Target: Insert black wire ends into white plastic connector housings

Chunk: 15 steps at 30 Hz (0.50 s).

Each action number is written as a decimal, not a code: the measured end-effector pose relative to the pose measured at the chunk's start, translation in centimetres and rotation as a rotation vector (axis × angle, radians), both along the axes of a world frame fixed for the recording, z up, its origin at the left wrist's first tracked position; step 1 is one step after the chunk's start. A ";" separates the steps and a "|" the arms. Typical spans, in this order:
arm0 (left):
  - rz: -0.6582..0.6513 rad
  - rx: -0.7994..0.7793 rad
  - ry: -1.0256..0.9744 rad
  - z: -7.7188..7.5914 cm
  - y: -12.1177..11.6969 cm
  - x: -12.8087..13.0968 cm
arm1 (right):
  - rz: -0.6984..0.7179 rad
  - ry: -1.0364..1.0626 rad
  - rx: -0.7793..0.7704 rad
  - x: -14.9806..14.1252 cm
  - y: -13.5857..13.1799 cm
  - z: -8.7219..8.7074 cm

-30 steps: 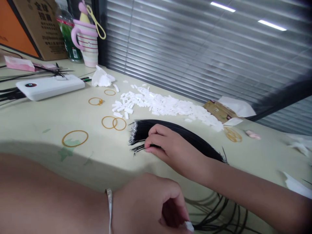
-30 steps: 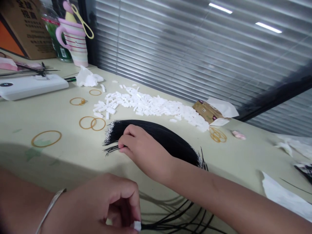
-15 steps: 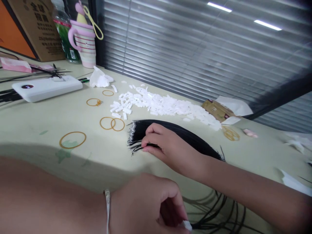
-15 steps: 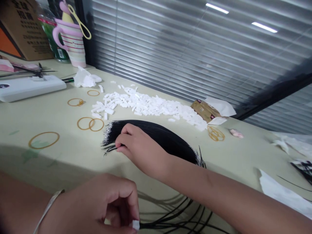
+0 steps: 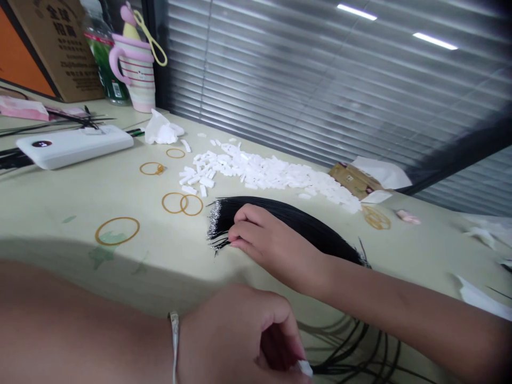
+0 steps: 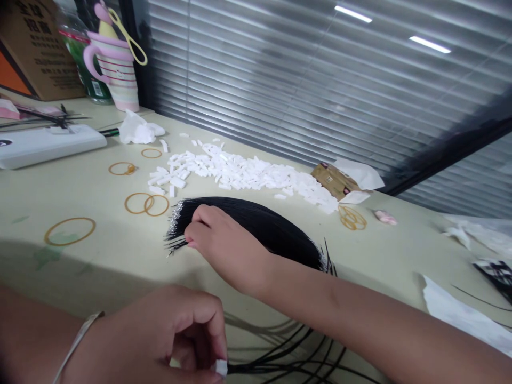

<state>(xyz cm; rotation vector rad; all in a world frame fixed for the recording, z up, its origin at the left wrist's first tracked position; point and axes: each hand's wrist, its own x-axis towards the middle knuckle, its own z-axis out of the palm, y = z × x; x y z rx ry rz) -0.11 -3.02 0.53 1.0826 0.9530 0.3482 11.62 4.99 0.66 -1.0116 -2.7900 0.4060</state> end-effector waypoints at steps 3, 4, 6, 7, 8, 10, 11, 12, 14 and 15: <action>0.017 -0.001 0.011 0.1 0.0 0.0 | 0.043 -0.030 0.023 -0.1 0.1 0.2; 0.023 0.007 0.029 0.1 0.0 0.0 | 0.062 -0.037 0.033 -0.1 0.1 0.3; 0.008 0.019 0.050 0.2 0.0 -0.1 | 0.092 -0.049 0.053 -0.1 0.2 0.3; -0.004 0.013 0.043 0.4 0.0 -0.1 | 0.099 -0.054 0.063 -0.1 0.2 0.2; -0.004 0.009 0.040 0.5 0.0 -0.1 | 0.104 -0.058 0.072 -0.2 0.2 0.0; 0.018 -0.003 0.097 0.9 0.0 -0.1 | 0.109 -0.064 0.091 -0.2 0.1 -0.3; 0.017 -0.011 0.133 1.0 0.0 0.0 | 0.107 -0.062 0.099 -0.2 0.1 -0.4; 0.018 -0.012 0.159 1.1 0.0 0.1 | 0.102 -0.056 0.104 -0.2 0.0 -0.3; 0.018 -0.022 0.141 1.0 0.0 0.2 | 0.068 -0.025 0.104 0.0 0.0 0.6; 0.033 -0.038 0.096 0.8 0.0 0.2 | 0.036 0.000 0.109 0.3 0.0 1.5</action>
